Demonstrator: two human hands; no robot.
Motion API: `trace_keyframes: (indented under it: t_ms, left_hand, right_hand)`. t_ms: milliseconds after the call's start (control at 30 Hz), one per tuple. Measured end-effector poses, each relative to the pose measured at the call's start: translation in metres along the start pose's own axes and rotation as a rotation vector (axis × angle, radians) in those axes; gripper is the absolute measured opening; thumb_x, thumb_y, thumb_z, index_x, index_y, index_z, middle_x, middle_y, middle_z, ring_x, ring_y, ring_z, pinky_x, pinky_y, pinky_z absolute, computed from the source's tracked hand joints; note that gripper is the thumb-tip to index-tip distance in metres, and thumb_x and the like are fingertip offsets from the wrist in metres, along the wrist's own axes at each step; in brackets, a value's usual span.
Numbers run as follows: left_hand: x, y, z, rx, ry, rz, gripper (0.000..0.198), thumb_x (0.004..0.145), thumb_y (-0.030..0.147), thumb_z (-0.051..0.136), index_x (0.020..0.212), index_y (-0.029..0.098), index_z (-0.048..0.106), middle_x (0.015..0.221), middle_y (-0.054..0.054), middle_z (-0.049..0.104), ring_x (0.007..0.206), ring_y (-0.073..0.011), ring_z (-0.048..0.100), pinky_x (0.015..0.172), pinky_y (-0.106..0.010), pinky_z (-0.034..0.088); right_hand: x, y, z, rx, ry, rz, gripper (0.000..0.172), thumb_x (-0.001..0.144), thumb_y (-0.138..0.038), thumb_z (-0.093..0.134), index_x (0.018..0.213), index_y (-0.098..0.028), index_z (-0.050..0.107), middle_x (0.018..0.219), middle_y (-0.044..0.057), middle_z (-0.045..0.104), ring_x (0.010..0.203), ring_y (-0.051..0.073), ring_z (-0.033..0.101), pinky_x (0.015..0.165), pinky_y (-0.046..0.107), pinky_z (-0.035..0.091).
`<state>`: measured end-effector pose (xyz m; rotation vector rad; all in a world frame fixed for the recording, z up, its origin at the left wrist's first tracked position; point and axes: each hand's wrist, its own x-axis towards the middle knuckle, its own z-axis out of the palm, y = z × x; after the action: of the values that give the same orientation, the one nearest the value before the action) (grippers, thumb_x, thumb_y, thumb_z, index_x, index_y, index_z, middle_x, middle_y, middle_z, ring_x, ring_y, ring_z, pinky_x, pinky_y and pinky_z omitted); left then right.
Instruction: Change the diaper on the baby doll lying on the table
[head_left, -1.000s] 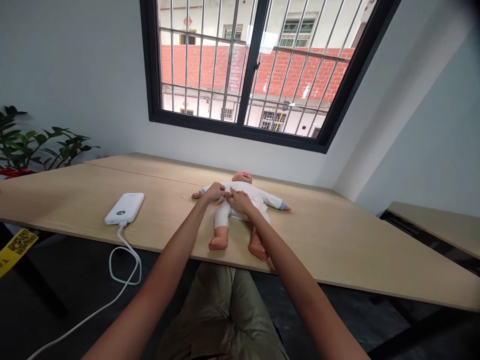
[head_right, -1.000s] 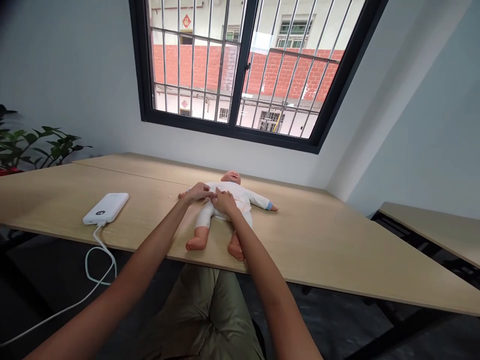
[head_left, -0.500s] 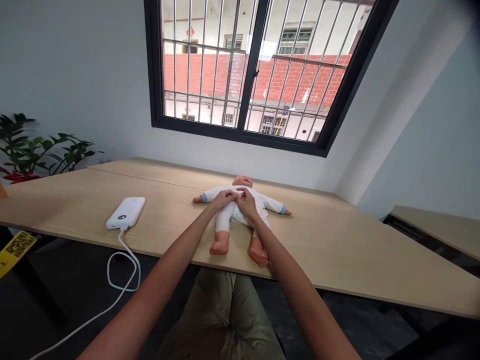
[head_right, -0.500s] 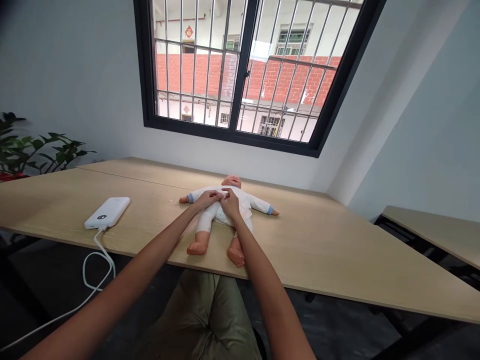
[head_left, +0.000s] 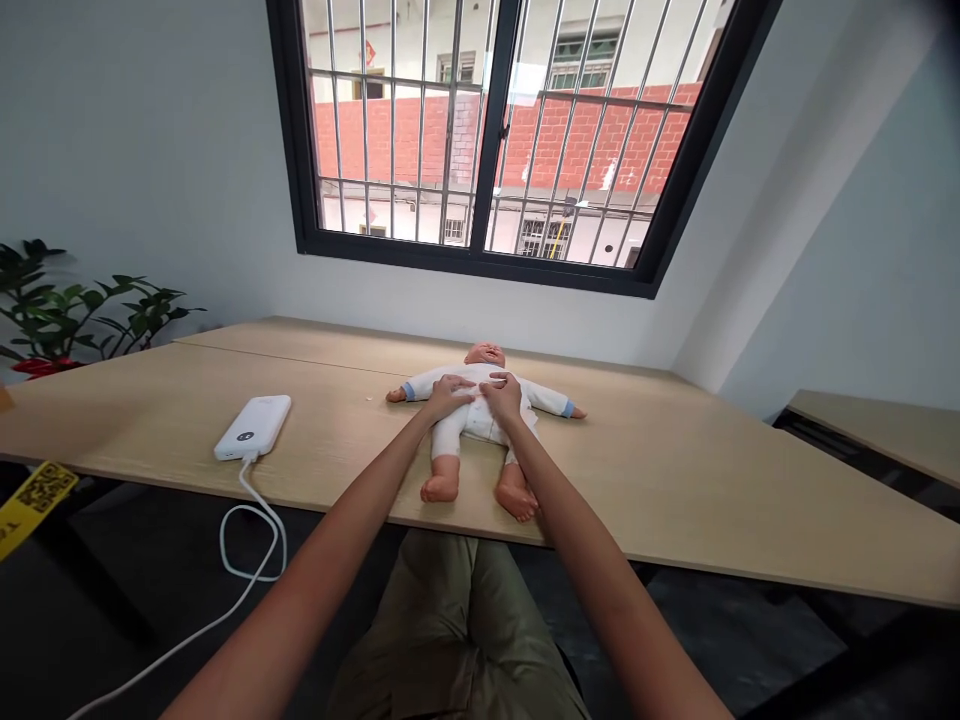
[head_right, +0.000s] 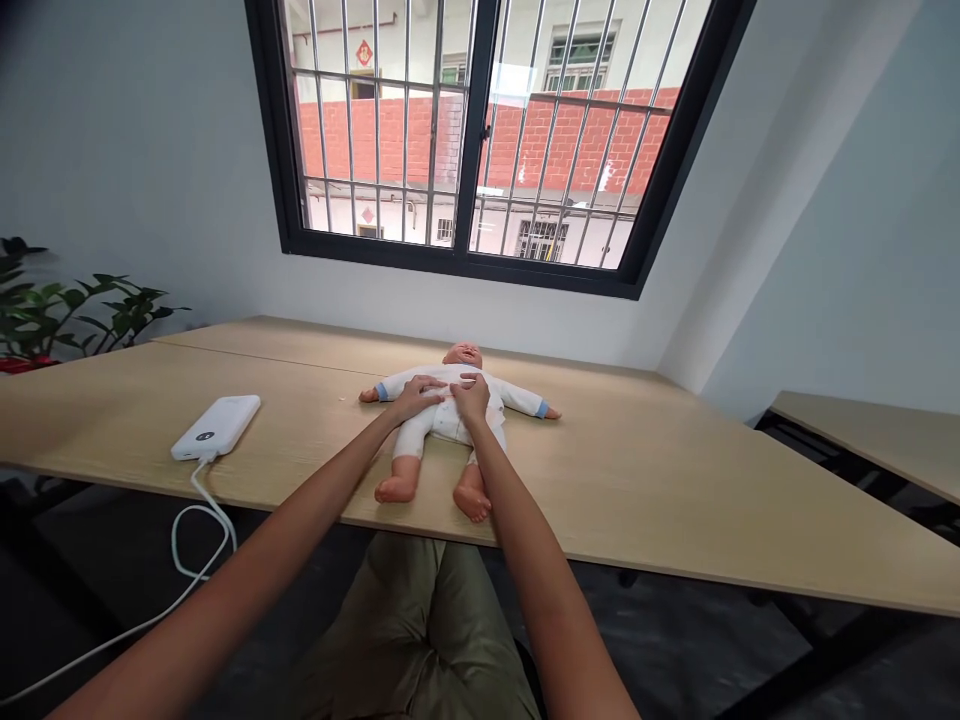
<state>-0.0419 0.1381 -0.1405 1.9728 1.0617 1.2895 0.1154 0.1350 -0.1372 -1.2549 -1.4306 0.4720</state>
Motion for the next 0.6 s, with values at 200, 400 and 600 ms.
trace_keyframes:
  t_ms: [200,400,600]
  left_hand:
    - [-0.0015,0.0006,-0.0013,0.008,-0.022,0.041,0.031,0.075,0.022,0.070,0.105,0.021,0.073,0.118,-0.006,0.069,0.123,-0.0248,0.054,0.112,-0.038,0.035]
    - [0.0000,-0.0018,-0.0008,0.014,-0.047,0.065,0.028,0.078,0.024,0.066,0.105,0.023,0.075,0.118,-0.004,0.069,0.124,-0.0249,0.052,0.114,-0.039,0.032]
    - [0.0011,-0.0052,0.0003,0.041,-0.058,0.057,0.027,0.081,0.021,0.064,0.104,0.017,0.077,0.118,-0.008,0.068,0.125,-0.0262,0.049,0.114,-0.037,0.032]
  right_hand:
    - [-0.0014,-0.0038,-0.0020,0.042,0.108,0.050,0.035,0.058,-0.027,0.057,0.092,-0.018,0.060,0.065,-0.001,0.060,0.065,0.019,0.058,0.063,0.029,0.045]
    - [-0.0036,-0.0065,-0.0010,0.085,0.131,0.045,0.031,0.056,-0.023,0.057,0.087,-0.020,0.059,0.061,-0.004,0.056,0.063,0.018,0.056,0.064,0.028,0.043]
    - [0.0008,-0.0008,0.0002,0.125,0.145,0.030,0.034,0.053,-0.018,0.051,0.086,-0.021,0.054,0.068,-0.003,0.056,0.069,0.018,0.055,0.067,0.029,0.044]
